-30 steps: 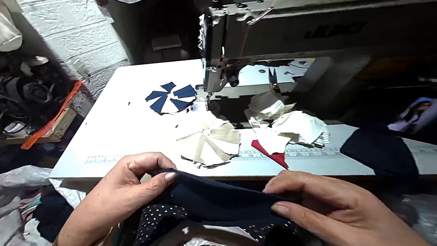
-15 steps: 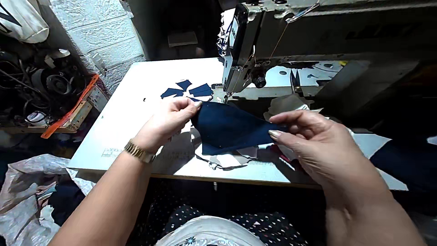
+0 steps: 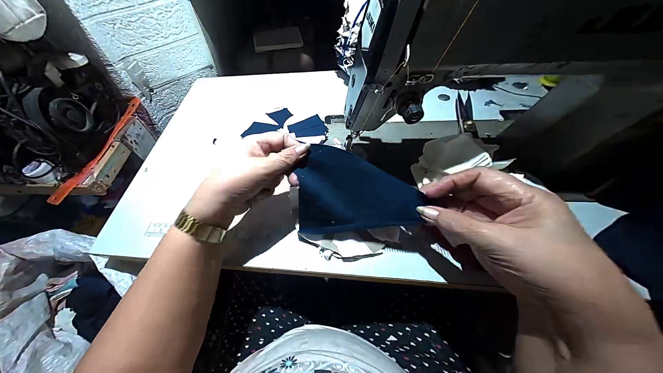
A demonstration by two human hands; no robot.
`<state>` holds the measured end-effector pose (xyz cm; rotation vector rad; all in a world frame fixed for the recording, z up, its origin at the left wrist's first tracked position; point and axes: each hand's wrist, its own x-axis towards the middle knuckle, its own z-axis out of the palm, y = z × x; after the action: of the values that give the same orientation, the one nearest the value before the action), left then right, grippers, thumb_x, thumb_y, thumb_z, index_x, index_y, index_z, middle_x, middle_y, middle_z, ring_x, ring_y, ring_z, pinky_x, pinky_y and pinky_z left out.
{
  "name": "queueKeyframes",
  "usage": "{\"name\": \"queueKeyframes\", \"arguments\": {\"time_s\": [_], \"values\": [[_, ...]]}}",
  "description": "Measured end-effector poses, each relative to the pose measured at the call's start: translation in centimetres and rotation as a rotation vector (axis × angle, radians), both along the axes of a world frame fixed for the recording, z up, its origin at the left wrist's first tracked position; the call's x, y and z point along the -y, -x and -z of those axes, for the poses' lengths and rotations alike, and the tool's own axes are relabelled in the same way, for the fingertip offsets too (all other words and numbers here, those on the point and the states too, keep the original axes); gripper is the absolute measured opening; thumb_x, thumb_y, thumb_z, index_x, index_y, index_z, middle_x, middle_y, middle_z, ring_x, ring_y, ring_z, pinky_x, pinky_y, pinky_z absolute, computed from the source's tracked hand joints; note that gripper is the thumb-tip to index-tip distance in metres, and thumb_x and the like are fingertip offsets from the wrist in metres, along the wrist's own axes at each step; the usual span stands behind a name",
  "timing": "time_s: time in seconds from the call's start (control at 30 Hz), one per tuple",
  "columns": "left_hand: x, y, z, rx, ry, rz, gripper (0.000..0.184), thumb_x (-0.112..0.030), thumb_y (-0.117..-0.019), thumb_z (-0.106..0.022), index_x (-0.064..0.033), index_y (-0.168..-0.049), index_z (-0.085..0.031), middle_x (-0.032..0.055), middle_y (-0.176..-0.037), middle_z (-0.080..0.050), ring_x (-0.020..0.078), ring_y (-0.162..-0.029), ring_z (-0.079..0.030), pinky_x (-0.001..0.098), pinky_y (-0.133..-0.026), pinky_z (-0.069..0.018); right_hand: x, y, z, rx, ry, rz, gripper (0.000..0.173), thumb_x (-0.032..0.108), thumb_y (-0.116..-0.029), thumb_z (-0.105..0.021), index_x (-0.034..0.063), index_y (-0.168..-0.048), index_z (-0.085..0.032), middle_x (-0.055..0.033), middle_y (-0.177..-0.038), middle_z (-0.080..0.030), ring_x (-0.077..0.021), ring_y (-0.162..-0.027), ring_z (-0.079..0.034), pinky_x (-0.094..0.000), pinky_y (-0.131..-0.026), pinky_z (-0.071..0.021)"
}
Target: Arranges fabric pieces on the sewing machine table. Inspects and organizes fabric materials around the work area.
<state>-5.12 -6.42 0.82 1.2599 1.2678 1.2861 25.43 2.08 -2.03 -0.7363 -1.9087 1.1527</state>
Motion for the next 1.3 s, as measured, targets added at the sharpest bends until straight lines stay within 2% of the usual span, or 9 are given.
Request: {"name": "queueKeyframes", "arguments": {"time_s": [0.13,0.37,0.6,0.73,0.87,0.97,1.03,1.17,1.3], "values": [[1.1,0.8,-1.5,0.046,0.017,0.037,0.018,-0.014,-0.1066,-0.052,-0.0107,-0.096,-0.066,-0.0024,-0.065,-0.059,-0.0033,-0.041,-0.04,0.0106,-0.037,-0.0321,0.1,0.0,-0.6,-0.103,0.044,-0.06,0.028,0.0,-0.0831,-0.071,0.0148,-0.107,-0.065,0.0012,-0.107,-0.07,-0.0064,-0.085,-0.068,-0.0189,-0.074,-0.0592],[-3.3,1.1,2.7,-0.404,0.072,-0.083,0.011,-0.016,-0.0984,-0.069,-0.0071,-0.092,-0.07,-0.0029,-0.069,-0.062,-0.0009,-0.047,-0.042,0.0155,-0.044,-0.0329,-0.5,1.1,1.7,0.191,-0.142,0.118,0.026,0.0,-0.0835,-0.074,0.0125,-0.103,-0.062,0.0006,-0.095,-0.07,-0.0062,-0.07,-0.064,-0.0215,-0.061,-0.0544],[-4.4,1.0,4.3,-0.426,-0.053,-0.163,0.009,-0.014,-0.0962,-0.071,-0.0056,-0.093,-0.071,-0.0023,-0.075,-0.063,-0.0002,-0.058,-0.05,0.0164,-0.053,-0.0407,-0.4,0.8,1.2,0.145,-0.097,0.108,0.027,0.002,-0.0827,-0.075,0.0145,-0.103,-0.063,0.0028,-0.098,-0.071,-0.0042,-0.072,-0.065,-0.0178,-0.063,-0.0554],[-4.4,0.7,4.9,-0.647,-0.072,-0.229,0.013,-0.019,-0.0922,-0.076,-0.0073,-0.096,-0.073,0.0016,-0.081,-0.067,0.0083,-0.072,-0.06,0.0298,-0.07,-0.0496,-0.6,1.1,2.1,0.331,-0.277,0.165,0.023,-0.001,-0.0832,-0.077,0.0062,-0.101,-0.063,-0.0079,-0.102,-0.065,-0.0146,-0.074,-0.064,-0.0328,-0.065,-0.0573],[-3.1,0.2,3.9,-0.888,-0.114,-0.367,0.03,-0.022,-0.0926,-0.075,-0.007,-0.117,-0.069,0.0111,-0.101,-0.065,0.0227,-0.086,-0.065,0.0439,-0.08,-0.0558,0.4,1.2,1.0,0.481,-0.544,0.183,0.015,0.002,-0.0871,-0.073,-0.001,-0.101,-0.068,-0.0196,-0.112,-0.059,-0.0299,-0.087,-0.064,-0.0476,-0.073,-0.0572],[-1.1,-0.7,2.8,-0.953,-0.264,-0.326,0.017,-0.022,-0.0937,-0.073,-0.0082,-0.103,-0.073,0.0068,-0.092,-0.065,0.0166,-0.077,-0.062,0.0365,-0.07,-0.0543,1.0,1.2,0.2,0.397,-0.609,0.124,0.016,0.011,-0.092,-0.065,0.0045,-0.103,-0.075,-0.0125,-0.111,-0.063,-0.0176,-0.094,-0.064,-0.0311,-0.079,-0.0567],[0.1,-1.8,2.9,-0.937,-0.306,-0.214,0.015,-0.024,-0.0937,-0.073,-0.0092,-0.097,-0.073,0.0043,-0.088,-0.064,0.0139,-0.075,-0.061,0.0342,-0.067,-0.0539,1.2,1.9,0.5,0.346,-0.614,0.051,0.02,0.013,-0.0957,-0.061,0.0052,-0.107,-0.076,-0.0109,-0.113,-0.066,-0.0152,-0.1,-0.065,-0.0276,-0.085,-0.0566],[2.6,-3.9,3.6,-1.026,-0.232,-0.119,0.029,-0.033,-0.0922,-0.076,-0.0117,-0.111,-0.073,0.0063,-0.111,-0.067,0.0155,-0.086,-0.066,0.0354,-0.071,-0.0573,2.2,3.4,2.1,0.462,-0.654,-0.075,0.047,0.039,-0.1059,-0.047,0.0078,-0.134,-0.067,-0.0139,-0.14,-0.06,-0.0246,-0.123,-0.063,-0.0406,-0.096,-0.0562],[4.4,-4.4,4.4,-1.111,-0.179,-0.106,0.045,-0.046,-0.0943,-0.07,-0.0144,-0.127,-0.069,0.0074,-0.132,-0.063,0.0154,-0.088,-0.068,0.0349,-0.069,-0.0578,3.7,3.0,3.9,0.598,-0.71,-0.161,0.067,0.061,-0.1051,-0.03,0.0189,-0.15,-0.055,-0.0157,-0.162,-0.039,-0.0342,-0.151,-0.036,-0.0588,-0.12,-0.0333]]}}
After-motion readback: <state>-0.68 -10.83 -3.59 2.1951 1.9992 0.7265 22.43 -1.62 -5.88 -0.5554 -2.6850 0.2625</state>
